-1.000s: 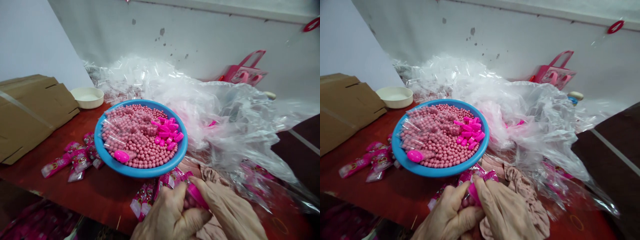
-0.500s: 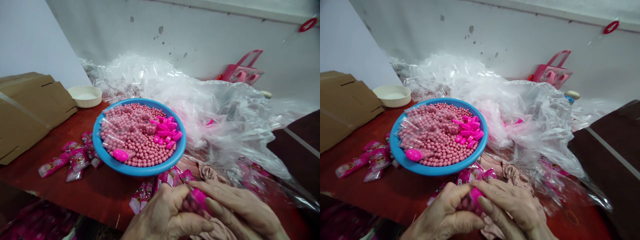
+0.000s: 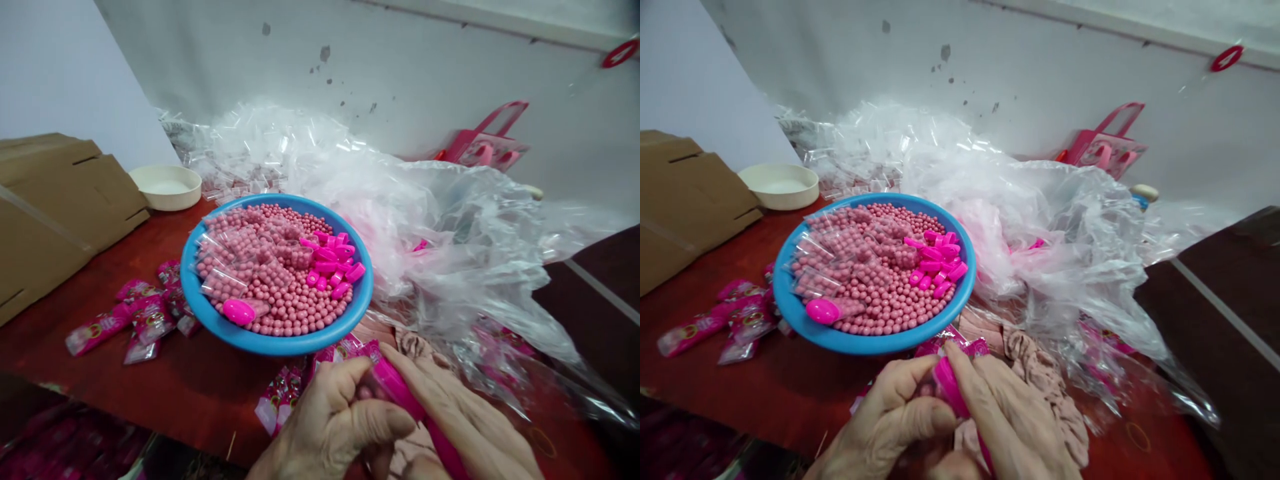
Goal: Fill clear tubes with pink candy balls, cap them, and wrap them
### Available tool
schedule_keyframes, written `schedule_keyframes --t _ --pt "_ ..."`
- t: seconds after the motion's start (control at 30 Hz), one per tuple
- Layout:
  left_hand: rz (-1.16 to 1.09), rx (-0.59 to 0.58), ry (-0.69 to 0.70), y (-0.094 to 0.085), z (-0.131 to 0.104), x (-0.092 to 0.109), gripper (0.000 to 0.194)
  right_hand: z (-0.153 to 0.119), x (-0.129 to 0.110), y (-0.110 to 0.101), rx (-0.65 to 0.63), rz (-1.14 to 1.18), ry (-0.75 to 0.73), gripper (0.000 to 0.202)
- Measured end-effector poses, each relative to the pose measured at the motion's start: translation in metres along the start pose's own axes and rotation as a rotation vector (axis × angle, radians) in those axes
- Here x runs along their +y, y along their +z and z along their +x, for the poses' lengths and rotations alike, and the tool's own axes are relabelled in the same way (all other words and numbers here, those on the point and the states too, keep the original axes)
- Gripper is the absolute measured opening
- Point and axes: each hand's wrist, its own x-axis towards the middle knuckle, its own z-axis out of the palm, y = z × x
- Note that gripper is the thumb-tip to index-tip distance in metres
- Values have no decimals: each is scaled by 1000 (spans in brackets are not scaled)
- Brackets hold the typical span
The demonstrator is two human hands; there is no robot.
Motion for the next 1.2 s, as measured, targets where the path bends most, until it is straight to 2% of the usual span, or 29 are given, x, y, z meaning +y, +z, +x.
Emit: schedule_keyframes --t 0.1,0.23,0.33,0.4,0.5,0.6,0.77,0.8,0.87,0.97,1.03,1.13,1.2 --pt "111 40 18 0 2 -3 38 2 1 2 -50 -35 -56 56" --pt "388 184 -1 4 -4 -3 35 1 -3 7 5 -127 -90 60" --pt "611 323 3 7 -12 -2 29 1 -7 9 50 -141 -93 56" --pt "683 362 31 8 -17 -2 27 2 -9 7 74 -125 -77 51" --pt "643 354 45 10 -19 -3 26 5 -11 5 105 -128 -57 48" --pt "443 351 43 9 -13 -4 32 9 -8 8 79 -138 -53 53" --pt "89 109 129 4 3 -2 41 14 2 18 47 -48 -7 49" --pt "67 107 133 4 4 -2 40 15 4 20 51 -41 -12 47" --pt "68 205 137 5 2 -5 39 17 5 22 79 -30 -41 46" --pt "129 468 91 7 -8 -13 45 16 3 24 143 -18 -142 54" --pt "186 583 36 7 -15 -19 50 13 2 26 189 -25 -171 63" --pt "254 594 23 6 -21 -23 46 6 3 30 236 -46 -145 79" --pt "265 578 62 5 -18 -23 41 3 6 31 198 -16 -164 85"
